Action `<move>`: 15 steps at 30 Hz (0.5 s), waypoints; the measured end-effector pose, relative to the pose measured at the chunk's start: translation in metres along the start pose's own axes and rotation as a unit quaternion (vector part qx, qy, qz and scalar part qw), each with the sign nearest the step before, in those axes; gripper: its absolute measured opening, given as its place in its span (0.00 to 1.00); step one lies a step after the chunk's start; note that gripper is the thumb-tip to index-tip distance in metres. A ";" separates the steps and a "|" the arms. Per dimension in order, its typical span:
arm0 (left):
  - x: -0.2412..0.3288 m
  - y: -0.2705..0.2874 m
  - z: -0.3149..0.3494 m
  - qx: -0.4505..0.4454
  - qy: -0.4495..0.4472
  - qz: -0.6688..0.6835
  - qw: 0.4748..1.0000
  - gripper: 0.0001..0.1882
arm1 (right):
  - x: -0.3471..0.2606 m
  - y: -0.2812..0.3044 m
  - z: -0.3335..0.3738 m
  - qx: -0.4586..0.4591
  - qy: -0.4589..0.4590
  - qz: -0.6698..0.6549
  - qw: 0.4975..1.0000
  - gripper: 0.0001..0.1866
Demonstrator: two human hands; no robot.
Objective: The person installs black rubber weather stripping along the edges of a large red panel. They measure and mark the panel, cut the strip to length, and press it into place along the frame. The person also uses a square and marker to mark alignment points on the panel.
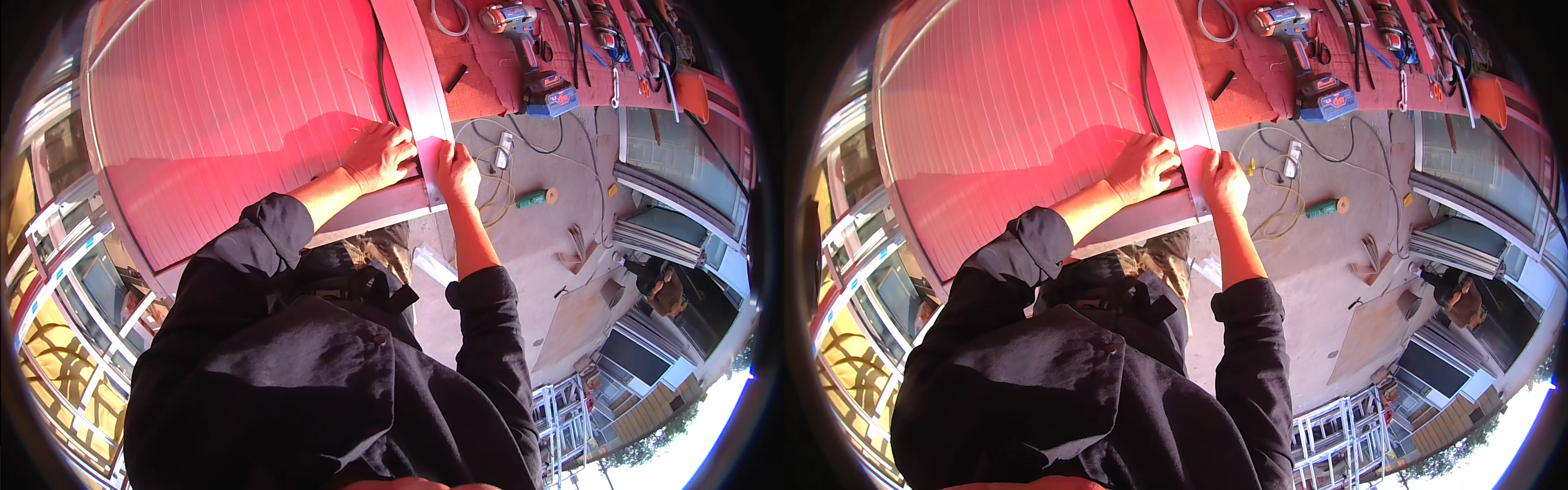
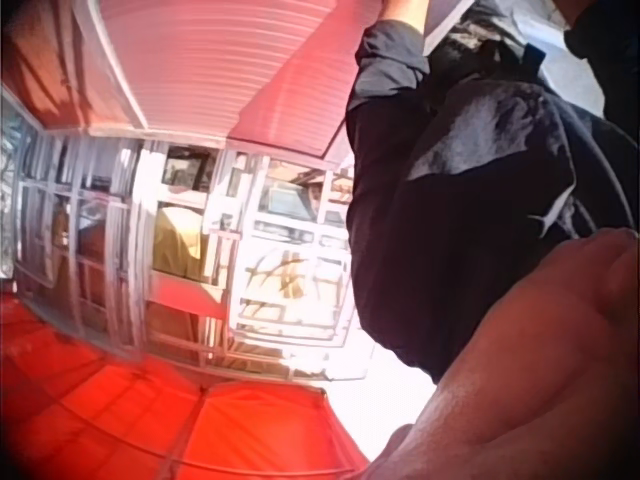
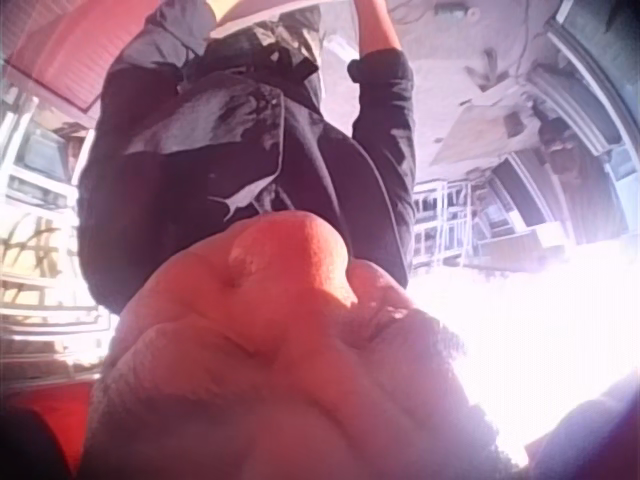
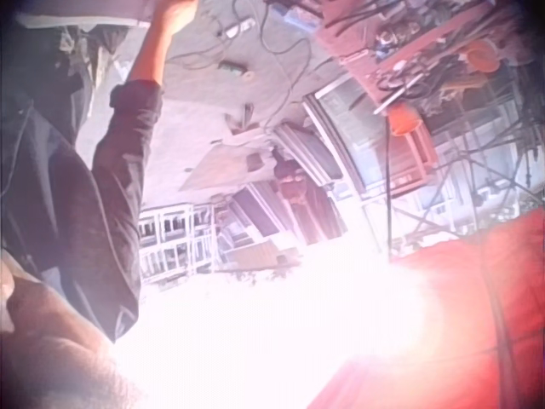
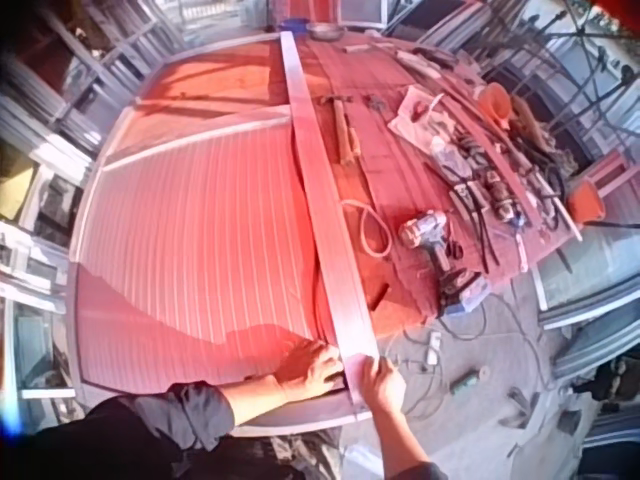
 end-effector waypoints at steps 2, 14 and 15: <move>0.001 -0.003 0.001 -0.009 -0.002 -0.001 1.000 0.15 | 0.000 0.000 -0.001 0.000 -0.001 0.006 1.000 0.22; 0.005 -0.013 0.002 0.004 -0.014 -0.001 1.000 0.18 | -0.001 -0.003 -0.002 0.003 0.012 0.012 1.000 0.23; 0.005 -0.014 0.002 0.003 -0.018 -0.002 1.000 0.19 | -0.001 -0.003 -0.002 0.001 0.010 0.017 1.000 0.23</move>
Point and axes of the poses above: each hand's wrist, its own z-axis away from the middle knuckle, its own y-axis out of the back of the hand, x = y × z, the point moved 9 cm from there along -z, towards the middle knuckle, and after that the axes turned 6 degrees about -z, right-handed, at the moved point
